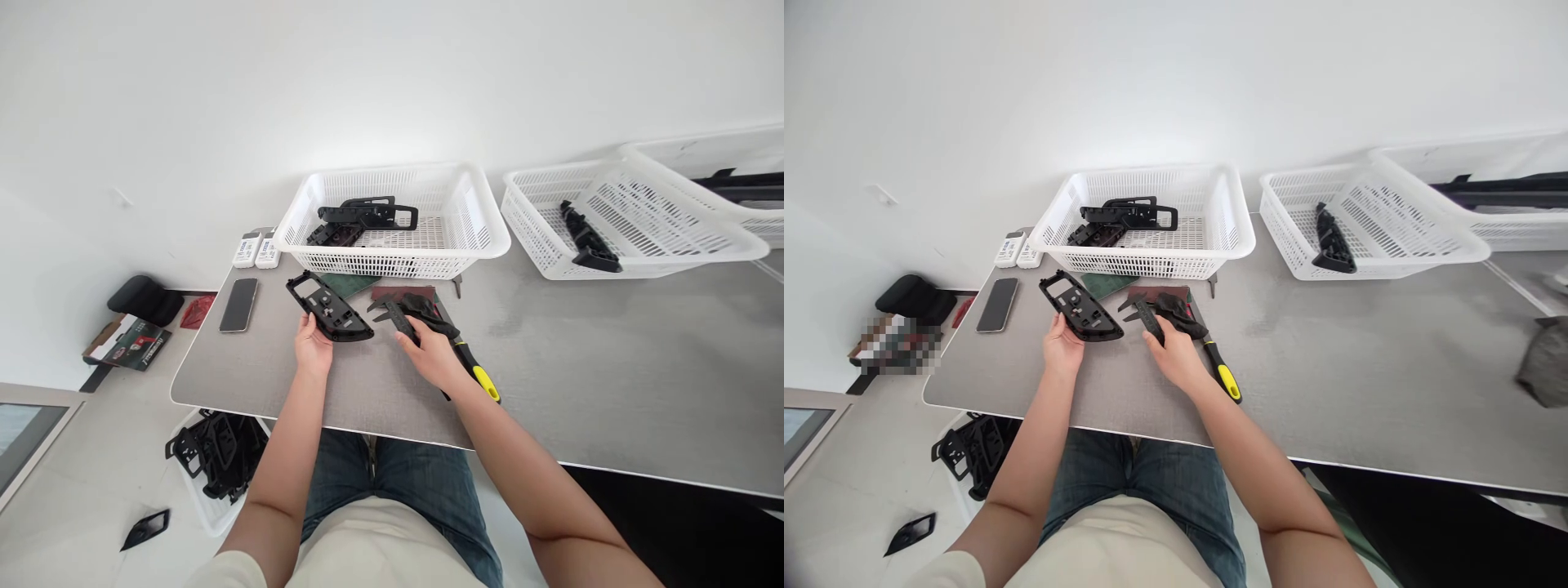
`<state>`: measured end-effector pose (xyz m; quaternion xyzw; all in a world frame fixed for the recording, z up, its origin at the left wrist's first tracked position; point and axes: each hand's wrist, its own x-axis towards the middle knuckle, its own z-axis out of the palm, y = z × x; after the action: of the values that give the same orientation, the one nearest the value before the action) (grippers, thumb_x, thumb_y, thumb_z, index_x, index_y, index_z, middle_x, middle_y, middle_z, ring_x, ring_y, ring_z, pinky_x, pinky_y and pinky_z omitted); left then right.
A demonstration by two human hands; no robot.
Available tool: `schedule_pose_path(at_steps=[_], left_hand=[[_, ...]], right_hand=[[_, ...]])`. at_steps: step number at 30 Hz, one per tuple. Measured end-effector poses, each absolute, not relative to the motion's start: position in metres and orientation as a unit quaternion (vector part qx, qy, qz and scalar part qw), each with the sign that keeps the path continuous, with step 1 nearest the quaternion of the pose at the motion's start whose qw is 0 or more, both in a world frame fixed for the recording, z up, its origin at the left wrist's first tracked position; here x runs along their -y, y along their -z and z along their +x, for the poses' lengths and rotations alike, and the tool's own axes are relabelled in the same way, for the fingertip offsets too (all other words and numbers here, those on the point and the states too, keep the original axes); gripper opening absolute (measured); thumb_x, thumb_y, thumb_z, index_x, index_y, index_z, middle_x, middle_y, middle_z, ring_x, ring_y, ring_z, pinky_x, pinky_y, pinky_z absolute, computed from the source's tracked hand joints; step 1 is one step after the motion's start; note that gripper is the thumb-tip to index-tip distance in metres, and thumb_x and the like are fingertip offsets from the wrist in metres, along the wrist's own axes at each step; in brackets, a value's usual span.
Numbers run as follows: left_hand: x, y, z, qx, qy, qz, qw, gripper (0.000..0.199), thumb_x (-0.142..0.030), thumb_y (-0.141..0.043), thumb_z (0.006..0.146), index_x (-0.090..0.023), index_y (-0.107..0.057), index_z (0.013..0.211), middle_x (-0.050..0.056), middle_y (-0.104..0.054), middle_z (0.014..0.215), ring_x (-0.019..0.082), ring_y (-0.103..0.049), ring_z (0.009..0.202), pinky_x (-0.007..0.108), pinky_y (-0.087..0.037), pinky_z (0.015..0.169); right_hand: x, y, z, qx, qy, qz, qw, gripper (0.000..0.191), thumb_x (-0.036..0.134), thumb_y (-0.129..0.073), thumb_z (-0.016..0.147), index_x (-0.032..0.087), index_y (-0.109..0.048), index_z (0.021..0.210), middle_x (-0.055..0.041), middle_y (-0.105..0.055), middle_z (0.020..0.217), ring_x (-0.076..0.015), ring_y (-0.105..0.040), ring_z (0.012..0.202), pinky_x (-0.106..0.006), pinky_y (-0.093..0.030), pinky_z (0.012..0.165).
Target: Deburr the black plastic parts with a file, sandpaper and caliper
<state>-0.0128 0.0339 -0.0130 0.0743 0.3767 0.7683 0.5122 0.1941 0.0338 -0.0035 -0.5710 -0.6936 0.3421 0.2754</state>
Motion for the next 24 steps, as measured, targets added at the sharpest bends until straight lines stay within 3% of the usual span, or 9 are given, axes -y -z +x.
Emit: schedule_pose_path(at_steps=[3, 8, 10, 14, 19, 22, 24], left_hand=[[-0.035, 0.015, -0.016, -0.377, -0.767, 0.043, 0.518, 0.008, -0.015, -0.058, 0.080, -0.019, -0.064, 0.082, -0.001, -0.070, 0.078, 0.013, -0.065, 0.075, 0.027, -0.046, 0.078], [-0.035, 0.019, -0.012, -0.390, -0.727, 0.022, 0.565, 0.011, -0.015, -0.056, 0.080, -0.017, -0.067, 0.083, 0.000, -0.069, 0.074, 0.013, -0.064, 0.067, 0.028, -0.046, 0.073], [-0.036, 0.019, -0.009, -0.393, -0.718, 0.021, 0.574, 0.011, -0.013, -0.057, 0.079, -0.016, -0.067, 0.081, 0.000, -0.069, 0.073, 0.013, -0.064, 0.065, 0.027, -0.046, 0.071], [-0.037, 0.019, -0.009, -0.389, -0.713, 0.024, 0.582, 0.011, -0.011, -0.057, 0.078, -0.016, -0.067, 0.081, 0.000, -0.069, 0.074, 0.013, -0.064, 0.065, 0.027, -0.047, 0.071], [-0.038, 0.020, -0.011, -0.382, -0.710, 0.027, 0.590, 0.008, -0.013, -0.059, 0.077, -0.017, -0.065, 0.079, 0.000, -0.069, 0.072, 0.012, -0.063, 0.063, 0.027, -0.047, 0.070], [-0.038, 0.019, -0.008, -0.391, -0.700, 0.053, 0.596, 0.007, -0.021, -0.063, 0.076, -0.017, -0.066, 0.081, 0.001, -0.069, 0.074, 0.014, -0.064, 0.065, 0.028, -0.048, 0.071], [-0.036, 0.017, -0.004, -0.395, -0.690, 0.075, 0.602, 0.013, -0.028, -0.067, 0.075, -0.017, -0.066, 0.081, 0.002, -0.070, 0.075, 0.014, -0.064, 0.064, 0.028, -0.048, 0.069]], right_hand=[[-0.037, 0.007, 0.198, 0.736, -0.302, -0.550, 0.254, 0.043, 0.031, -0.051, 0.083, 0.013, -0.058, 0.121, -0.0135, -0.067, 0.107, -0.0257, -0.063, 0.096, -0.039, -0.047, 0.086], [-0.054, 0.003, 0.223, 0.717, -0.199, -0.583, 0.326, 0.033, 0.025, -0.039, 0.087, 0.016, -0.065, 0.106, -0.0124, -0.067, 0.104, -0.0247, -0.062, 0.097, -0.039, -0.047, 0.087], [-0.063, -0.001, 0.236, 0.686, -0.148, -0.631, 0.330, 0.035, 0.023, -0.038, 0.087, 0.014, -0.064, 0.108, -0.0146, -0.066, 0.107, -0.0267, -0.060, 0.101, -0.041, -0.045, 0.089], [-0.075, -0.005, 0.240, 0.706, -0.146, -0.654, 0.229, 0.035, 0.027, -0.050, 0.084, 0.013, -0.064, 0.113, -0.0171, -0.065, 0.111, -0.0313, -0.056, 0.108, -0.044, -0.043, 0.091], [-0.077, -0.006, 0.219, 0.756, -0.200, -0.600, 0.167, 0.028, 0.024, -0.049, 0.086, 0.022, -0.068, 0.106, -0.0075, -0.069, 0.110, -0.0221, -0.062, 0.102, -0.032, -0.047, 0.086], [-0.080, -0.006, 0.216, 0.724, -0.165, -0.652, 0.154, 0.034, 0.019, -0.037, 0.089, 0.016, -0.067, 0.106, -0.0156, -0.066, 0.110, -0.0267, -0.062, 0.100, -0.038, -0.048, 0.081], [-0.084, -0.005, 0.217, 0.700, -0.144, -0.686, 0.139, 0.030, 0.020, -0.041, 0.087, 0.014, -0.067, 0.101, -0.0198, -0.064, 0.108, -0.0311, -0.061, 0.099, -0.041, -0.048, 0.075]])
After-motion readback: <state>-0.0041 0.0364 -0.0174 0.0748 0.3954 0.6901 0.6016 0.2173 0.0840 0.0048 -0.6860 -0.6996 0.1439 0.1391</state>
